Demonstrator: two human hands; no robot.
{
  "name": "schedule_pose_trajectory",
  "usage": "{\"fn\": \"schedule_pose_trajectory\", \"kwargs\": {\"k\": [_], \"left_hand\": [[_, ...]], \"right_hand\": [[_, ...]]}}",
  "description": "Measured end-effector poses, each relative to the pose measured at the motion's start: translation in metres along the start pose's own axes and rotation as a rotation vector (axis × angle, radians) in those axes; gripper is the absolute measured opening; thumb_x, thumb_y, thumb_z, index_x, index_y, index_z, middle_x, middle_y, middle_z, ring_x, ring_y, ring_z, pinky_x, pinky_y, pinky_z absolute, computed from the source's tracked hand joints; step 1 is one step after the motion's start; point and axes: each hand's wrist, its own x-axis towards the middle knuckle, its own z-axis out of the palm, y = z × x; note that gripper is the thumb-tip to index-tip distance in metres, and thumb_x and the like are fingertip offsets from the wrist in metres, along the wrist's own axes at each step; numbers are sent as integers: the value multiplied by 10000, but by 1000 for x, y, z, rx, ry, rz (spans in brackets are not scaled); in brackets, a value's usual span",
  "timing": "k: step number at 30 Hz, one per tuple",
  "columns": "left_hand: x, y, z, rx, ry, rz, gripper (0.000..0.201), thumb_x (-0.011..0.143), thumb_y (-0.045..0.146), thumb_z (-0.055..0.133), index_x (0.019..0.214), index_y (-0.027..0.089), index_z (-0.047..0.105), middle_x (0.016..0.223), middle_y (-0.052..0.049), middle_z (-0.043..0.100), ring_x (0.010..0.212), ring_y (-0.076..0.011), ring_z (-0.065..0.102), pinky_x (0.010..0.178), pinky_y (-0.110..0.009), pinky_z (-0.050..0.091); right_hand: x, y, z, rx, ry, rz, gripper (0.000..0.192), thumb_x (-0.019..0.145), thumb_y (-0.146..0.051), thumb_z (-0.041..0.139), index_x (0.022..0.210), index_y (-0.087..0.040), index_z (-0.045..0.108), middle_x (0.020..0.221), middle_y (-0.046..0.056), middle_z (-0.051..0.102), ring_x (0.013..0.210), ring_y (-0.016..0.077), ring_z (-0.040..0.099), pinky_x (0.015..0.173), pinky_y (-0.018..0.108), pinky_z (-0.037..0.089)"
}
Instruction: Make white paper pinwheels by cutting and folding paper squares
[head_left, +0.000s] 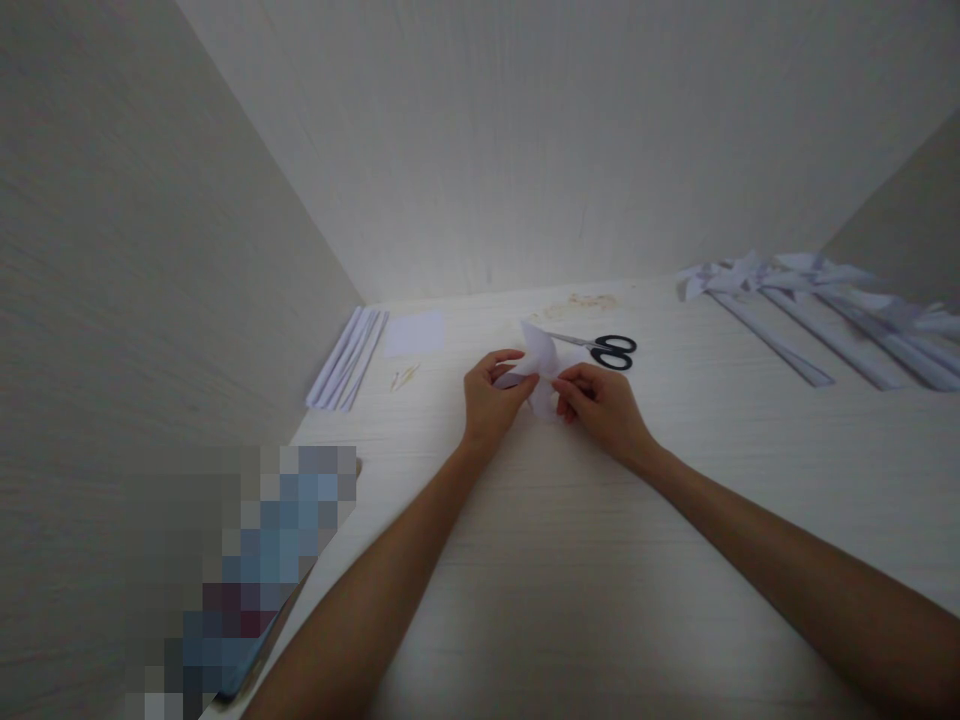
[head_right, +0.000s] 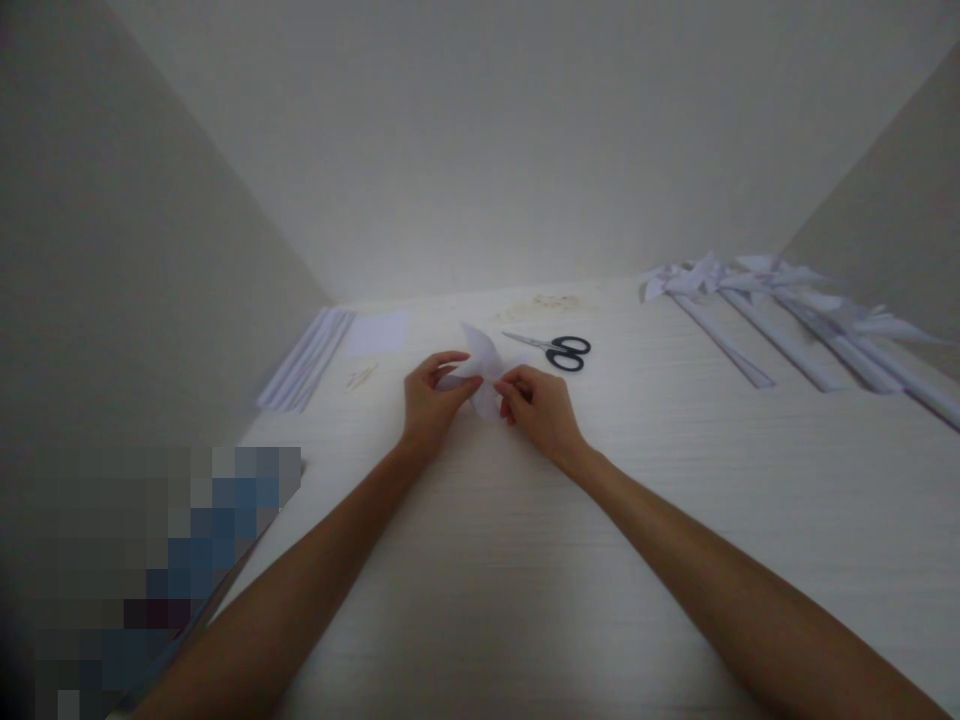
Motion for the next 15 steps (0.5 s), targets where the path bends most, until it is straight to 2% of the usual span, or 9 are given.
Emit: {"fn": "schedule_pose_trajectory", "kwargs": {"k": [15], "left_hand": [[-1, 0, 0, -4, -30, -16, 312, 533, 170, 665, 831, 158, 574, 687, -21, 644, 560, -116, 587, 492, -215, 446]], "right_hand": [[1, 2, -2, -15, 5, -34, 193, 755, -319, 494, 671, -154, 550, 468, -22, 532, 391, 84, 472, 417, 201, 383]]}}
